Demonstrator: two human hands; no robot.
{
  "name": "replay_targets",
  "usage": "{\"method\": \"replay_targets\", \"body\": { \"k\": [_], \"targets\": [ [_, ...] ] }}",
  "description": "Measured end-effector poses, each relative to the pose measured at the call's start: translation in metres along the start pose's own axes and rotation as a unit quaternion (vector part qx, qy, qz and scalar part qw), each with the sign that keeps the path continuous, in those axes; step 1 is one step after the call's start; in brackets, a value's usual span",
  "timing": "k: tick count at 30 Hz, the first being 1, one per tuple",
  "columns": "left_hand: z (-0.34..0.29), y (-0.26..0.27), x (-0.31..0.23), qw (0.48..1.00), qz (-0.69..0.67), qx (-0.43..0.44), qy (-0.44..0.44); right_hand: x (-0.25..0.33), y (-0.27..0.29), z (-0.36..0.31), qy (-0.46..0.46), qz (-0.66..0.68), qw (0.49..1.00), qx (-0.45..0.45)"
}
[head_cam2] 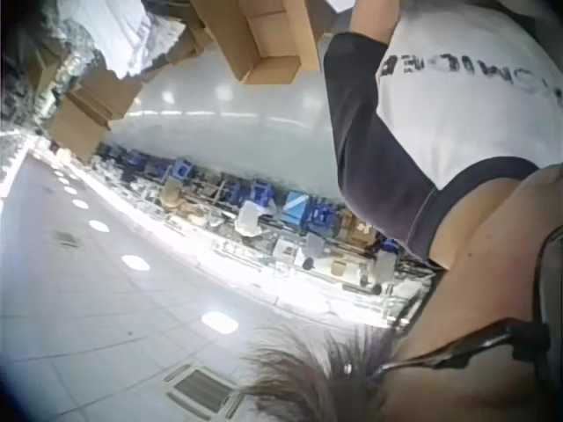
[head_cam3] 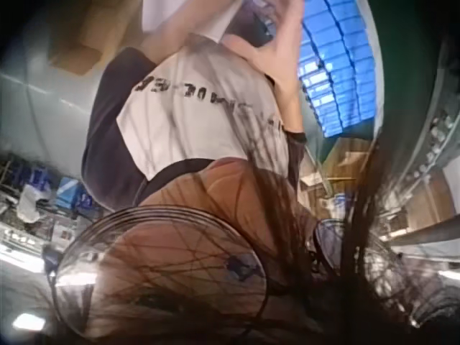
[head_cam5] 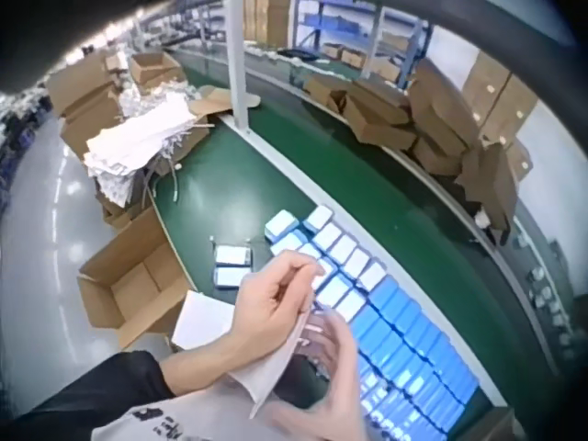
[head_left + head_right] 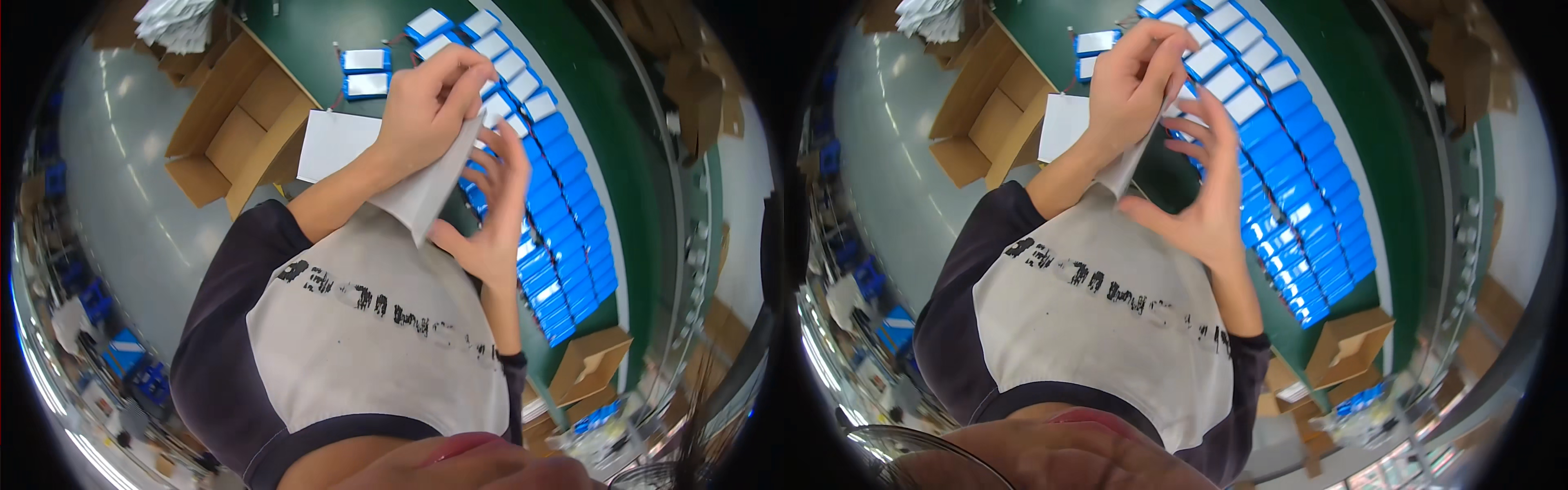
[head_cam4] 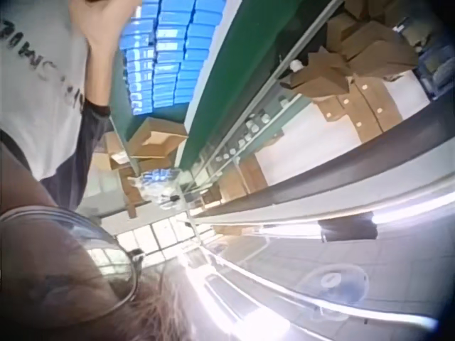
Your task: The person arranges blue rectangular battery cells on a green workbench and applies white adhesive labels to each cell. They peel labels from a sheet and press them onto the cells one by one, working across multiple rows.
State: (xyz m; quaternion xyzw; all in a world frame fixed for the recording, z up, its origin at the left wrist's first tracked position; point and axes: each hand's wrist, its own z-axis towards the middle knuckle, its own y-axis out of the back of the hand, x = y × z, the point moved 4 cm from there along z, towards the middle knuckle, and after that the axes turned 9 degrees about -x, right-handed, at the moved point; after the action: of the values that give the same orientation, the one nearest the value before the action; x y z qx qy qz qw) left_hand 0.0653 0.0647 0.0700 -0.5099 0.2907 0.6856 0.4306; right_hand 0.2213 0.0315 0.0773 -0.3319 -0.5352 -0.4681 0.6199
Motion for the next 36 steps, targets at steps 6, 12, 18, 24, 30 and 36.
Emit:
{"method": "replay_targets", "body": {
  "k": [6,12,18,24,30,36],
  "targets": [
    [0.017,-0.012,0.019,0.993,0.046,-0.06,-0.09,-0.046,-0.014,-0.034,-0.132,0.058,0.981,-0.133],
    [-0.001,-0.018,0.013,0.982,0.125,0.116,-0.075,-0.043,0.025,-0.004,-0.031,0.062,0.934,-0.352],
    [-0.001,-0.037,0.014,0.987,0.065,0.139,-0.041,-0.048,0.044,0.017,-0.029,-0.042,0.928,-0.369],
    [0.007,-0.053,0.048,0.97,-0.069,0.229,0.044,-0.04,0.035,0.019,-0.02,0.002,0.927,-0.374],
    [-0.009,-0.056,0.063,0.899,-0.289,0.197,0.264,-0.057,0.028,0.018,-0.024,0.035,0.945,-0.325],
    [0.007,-0.04,0.061,0.969,-0.03,0.212,0.125,-0.06,0.041,0.026,-0.017,-0.048,0.921,-0.387]
  ]
}}
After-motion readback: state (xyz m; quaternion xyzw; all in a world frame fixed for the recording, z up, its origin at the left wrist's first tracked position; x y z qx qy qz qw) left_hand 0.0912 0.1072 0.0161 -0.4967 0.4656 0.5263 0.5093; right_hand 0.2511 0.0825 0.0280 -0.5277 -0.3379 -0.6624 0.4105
